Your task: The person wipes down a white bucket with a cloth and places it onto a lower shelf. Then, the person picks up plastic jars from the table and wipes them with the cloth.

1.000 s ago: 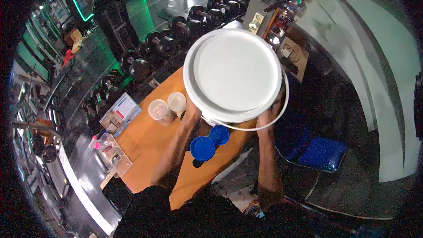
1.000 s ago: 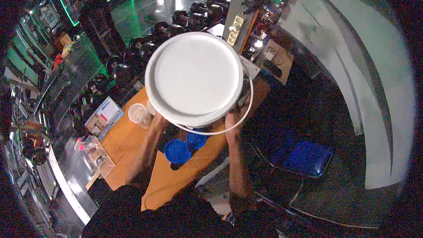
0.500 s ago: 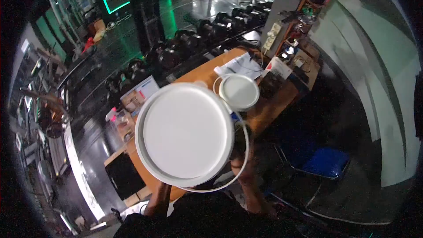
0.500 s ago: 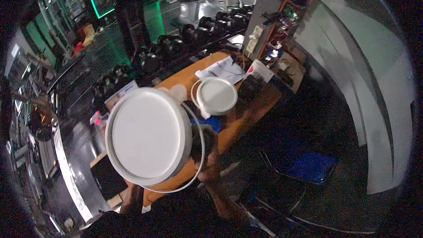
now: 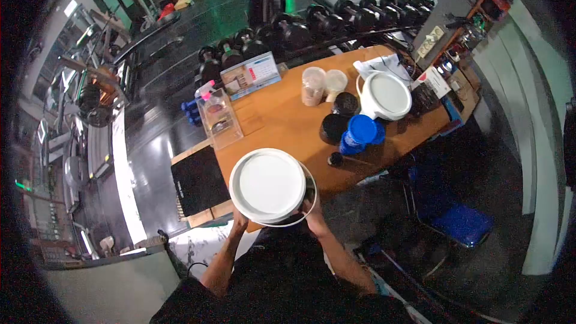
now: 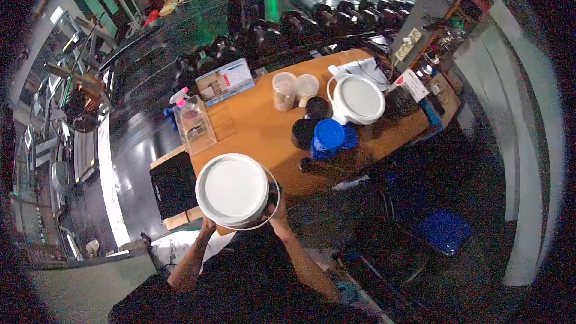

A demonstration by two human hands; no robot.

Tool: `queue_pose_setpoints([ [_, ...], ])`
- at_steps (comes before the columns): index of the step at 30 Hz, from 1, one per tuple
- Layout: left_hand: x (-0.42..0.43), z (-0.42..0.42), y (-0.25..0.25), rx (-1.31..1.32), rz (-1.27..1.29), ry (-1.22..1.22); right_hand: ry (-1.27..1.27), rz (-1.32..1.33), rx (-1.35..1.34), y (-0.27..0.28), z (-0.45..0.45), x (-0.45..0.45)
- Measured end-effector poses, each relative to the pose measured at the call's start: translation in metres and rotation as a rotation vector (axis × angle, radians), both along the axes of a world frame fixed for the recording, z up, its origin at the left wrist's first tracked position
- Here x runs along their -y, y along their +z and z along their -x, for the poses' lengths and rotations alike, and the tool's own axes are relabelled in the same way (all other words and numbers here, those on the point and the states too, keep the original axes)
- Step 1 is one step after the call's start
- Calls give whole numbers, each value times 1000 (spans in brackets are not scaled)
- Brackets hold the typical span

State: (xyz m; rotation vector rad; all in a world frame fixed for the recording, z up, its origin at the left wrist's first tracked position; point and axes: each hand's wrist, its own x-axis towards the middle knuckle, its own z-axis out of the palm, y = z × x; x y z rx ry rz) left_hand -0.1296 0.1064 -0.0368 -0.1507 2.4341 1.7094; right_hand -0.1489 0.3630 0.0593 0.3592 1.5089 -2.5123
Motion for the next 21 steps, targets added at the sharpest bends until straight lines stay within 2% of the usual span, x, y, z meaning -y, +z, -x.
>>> queue_pose_setpoints([
  [2, 12, -2, -12, -45, -27, -2, -16, -48, -82, -31, 6, 17],
  [4, 25, -5, -23, -82, -55, -7, -12, -215, -252, -96, 22, 27],
  [7, 37, -7, -37, -123, -90, -7, -46, -45, -173, -80, 28, 47],
  [8, 42, -6, -43, -140, -102, -6, -25, -140, -148, -75, 26, 47],
  [9, 48, -7, -44, -156, -109, -3, -46, -61, -159, -98, 28, 52],
  [11, 57, -8, -50, -175, -123, -1, 17, -82, -1, -106, 26, 58],
  [14, 72, -1, -31, -140, -96, 16, -42, -68, 64, -89, 28, 65],
  [17, 85, 13, 45, 4, 7, 80, -218, -3, 195, -40, 20, 69],
  [18, 86, 19, 49, -65, -99, 208, -300, 9, 229, -19, 17, 71],
  [19, 84, 24, 81, 13, -349, 277, -380, 12, 254, -2, 15, 71],
  [21, 95, 34, 96, 68, -261, 194, -484, -69, 260, 11, 7, 66],
])
